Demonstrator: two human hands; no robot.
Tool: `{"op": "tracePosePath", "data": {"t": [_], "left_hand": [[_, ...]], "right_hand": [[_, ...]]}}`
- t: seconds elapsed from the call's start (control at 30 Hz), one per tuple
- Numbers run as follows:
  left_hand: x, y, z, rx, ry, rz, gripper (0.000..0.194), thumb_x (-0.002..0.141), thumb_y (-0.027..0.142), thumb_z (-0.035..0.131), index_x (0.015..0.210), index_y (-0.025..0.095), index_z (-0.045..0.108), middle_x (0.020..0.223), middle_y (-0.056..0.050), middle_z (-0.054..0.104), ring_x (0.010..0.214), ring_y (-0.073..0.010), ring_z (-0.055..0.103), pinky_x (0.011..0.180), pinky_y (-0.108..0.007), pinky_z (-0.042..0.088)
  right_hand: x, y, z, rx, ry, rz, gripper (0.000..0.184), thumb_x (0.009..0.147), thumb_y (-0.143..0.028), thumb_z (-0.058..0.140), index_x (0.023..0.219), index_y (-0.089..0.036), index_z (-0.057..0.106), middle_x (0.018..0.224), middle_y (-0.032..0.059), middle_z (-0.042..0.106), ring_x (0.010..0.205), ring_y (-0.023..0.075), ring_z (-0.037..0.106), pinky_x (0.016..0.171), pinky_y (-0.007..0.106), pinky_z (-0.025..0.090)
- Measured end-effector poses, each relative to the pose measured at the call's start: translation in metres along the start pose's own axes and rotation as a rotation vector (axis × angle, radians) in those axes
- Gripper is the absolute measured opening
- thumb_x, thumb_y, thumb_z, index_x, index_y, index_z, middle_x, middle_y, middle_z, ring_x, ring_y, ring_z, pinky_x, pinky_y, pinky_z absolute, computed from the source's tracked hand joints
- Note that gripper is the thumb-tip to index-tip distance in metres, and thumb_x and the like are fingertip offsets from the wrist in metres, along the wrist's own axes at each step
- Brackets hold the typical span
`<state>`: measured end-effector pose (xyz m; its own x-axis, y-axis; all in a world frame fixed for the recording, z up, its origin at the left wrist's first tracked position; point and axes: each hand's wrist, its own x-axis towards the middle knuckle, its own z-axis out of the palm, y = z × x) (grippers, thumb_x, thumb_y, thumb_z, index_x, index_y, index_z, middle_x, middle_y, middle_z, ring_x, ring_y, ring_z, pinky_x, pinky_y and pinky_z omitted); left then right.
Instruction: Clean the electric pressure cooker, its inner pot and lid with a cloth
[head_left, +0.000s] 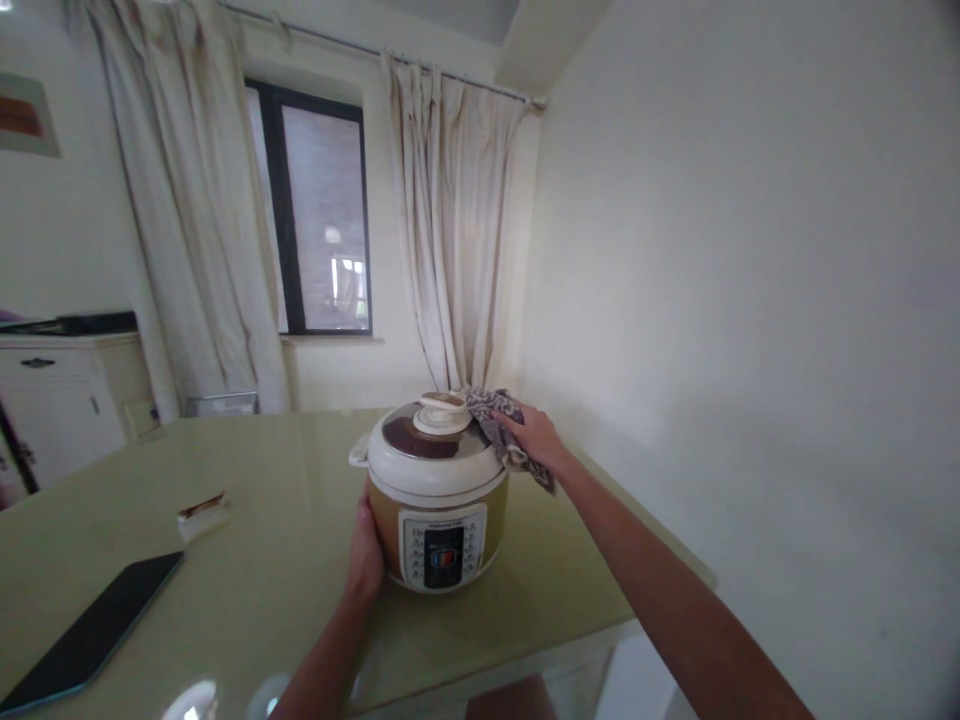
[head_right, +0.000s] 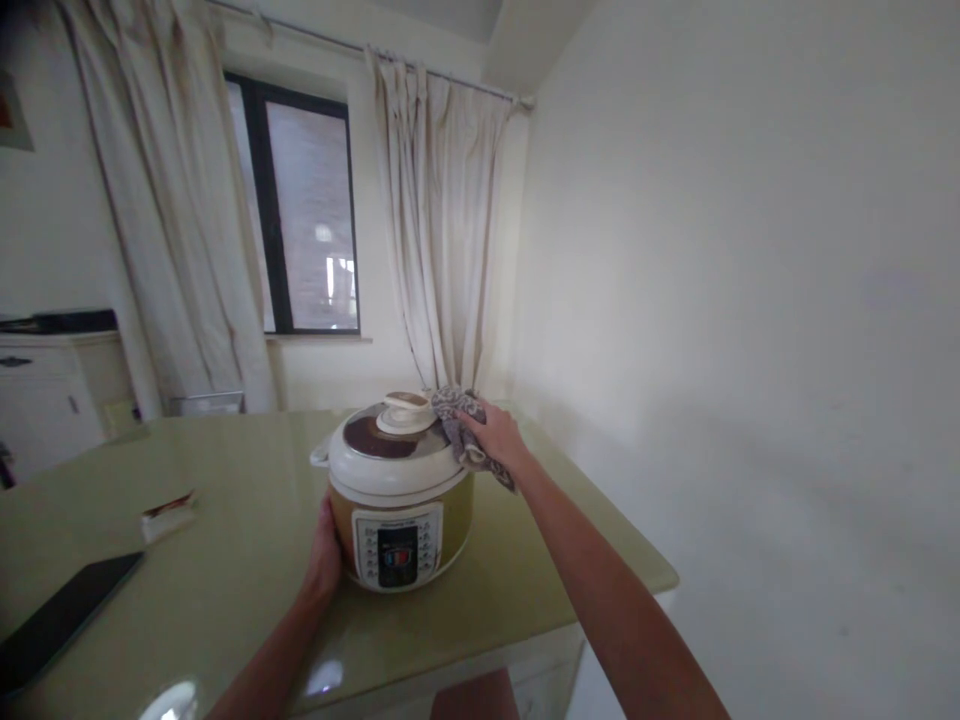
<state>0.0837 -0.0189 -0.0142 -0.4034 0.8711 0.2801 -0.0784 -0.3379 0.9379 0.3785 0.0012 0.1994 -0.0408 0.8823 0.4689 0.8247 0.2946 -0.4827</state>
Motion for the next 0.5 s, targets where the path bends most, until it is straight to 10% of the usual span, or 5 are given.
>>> {"op": "tracePosePath", "data": {"t": [0.27, 0.5], "left_hand": [[-0.007, -0.001, 0.002, 0.007, -0.015, 0.021, 0.073, 0.108, 0.059, 0.024, 0.16, 0.011, 0.044, 0.157, -0.017, 0.056, 0.148, -0.0315, 0.049, 0.129, -0.047, 0.033], [-0.003, -0.004, -0.001, 0.073, -0.041, 0.075, 0.071, 0.107, 0.06, 0.022, 0.158, 0.017, 0.045, 0.158, -0.01, 0.056, 0.148, -0.0241, 0.05, 0.128, -0.039, 0.035]], "right_hand": [[-0.079, -0.051, 0.026, -0.166, 0.289, -0.237, 0.049, 0.098, -0.057, 0.059, 0.133, -0.025, 0.072, 0.135, 0.0139, 0.065, 0.124, 0.0326, 0.056, 0.108, 0.047, 0.041], [-0.071, -0.147, 0.042, -0.368, 0.056, -0.462, 0.054, 0.094, -0.066, 0.059, 0.128, -0.026, 0.071, 0.123, 0.0136, 0.066, 0.118, 0.0344, 0.052, 0.105, 0.053, 0.038]]}}
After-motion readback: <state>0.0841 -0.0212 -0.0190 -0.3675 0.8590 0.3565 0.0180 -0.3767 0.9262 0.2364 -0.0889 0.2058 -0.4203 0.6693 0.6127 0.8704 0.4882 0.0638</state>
